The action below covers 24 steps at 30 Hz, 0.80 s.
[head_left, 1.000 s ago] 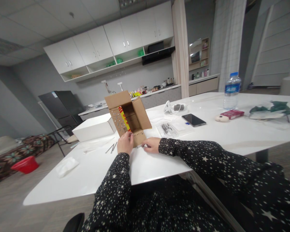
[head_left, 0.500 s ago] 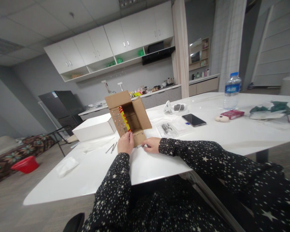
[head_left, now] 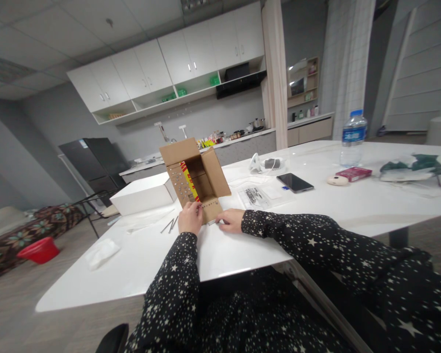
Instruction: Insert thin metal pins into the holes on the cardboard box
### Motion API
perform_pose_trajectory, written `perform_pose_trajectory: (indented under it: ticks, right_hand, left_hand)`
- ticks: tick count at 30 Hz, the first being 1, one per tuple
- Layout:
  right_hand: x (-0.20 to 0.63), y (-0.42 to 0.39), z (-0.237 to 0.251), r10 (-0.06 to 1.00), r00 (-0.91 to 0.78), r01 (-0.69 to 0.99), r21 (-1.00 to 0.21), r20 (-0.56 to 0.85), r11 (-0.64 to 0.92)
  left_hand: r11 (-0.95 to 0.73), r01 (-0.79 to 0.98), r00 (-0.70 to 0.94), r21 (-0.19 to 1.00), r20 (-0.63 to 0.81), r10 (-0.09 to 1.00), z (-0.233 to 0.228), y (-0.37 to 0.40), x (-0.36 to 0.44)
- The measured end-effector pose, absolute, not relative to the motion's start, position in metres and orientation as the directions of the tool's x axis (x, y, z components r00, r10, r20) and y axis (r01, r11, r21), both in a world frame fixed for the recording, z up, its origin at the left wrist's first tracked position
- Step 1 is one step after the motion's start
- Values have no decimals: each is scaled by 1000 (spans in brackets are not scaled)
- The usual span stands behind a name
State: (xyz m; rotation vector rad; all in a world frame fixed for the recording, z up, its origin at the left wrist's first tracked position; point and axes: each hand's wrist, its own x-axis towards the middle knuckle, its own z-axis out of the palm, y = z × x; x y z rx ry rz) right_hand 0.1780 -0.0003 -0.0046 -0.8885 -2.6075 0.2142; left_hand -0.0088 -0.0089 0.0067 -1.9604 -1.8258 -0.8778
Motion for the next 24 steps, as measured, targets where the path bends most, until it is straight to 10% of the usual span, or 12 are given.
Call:
perform_pose_trajectory:
  ticks: [24]
  right_hand:
    - [178,-2,-2,625,-727,564,-272,285,779]
  left_hand:
    - [-101,980,-14,173,560,829,12,-14,-5]
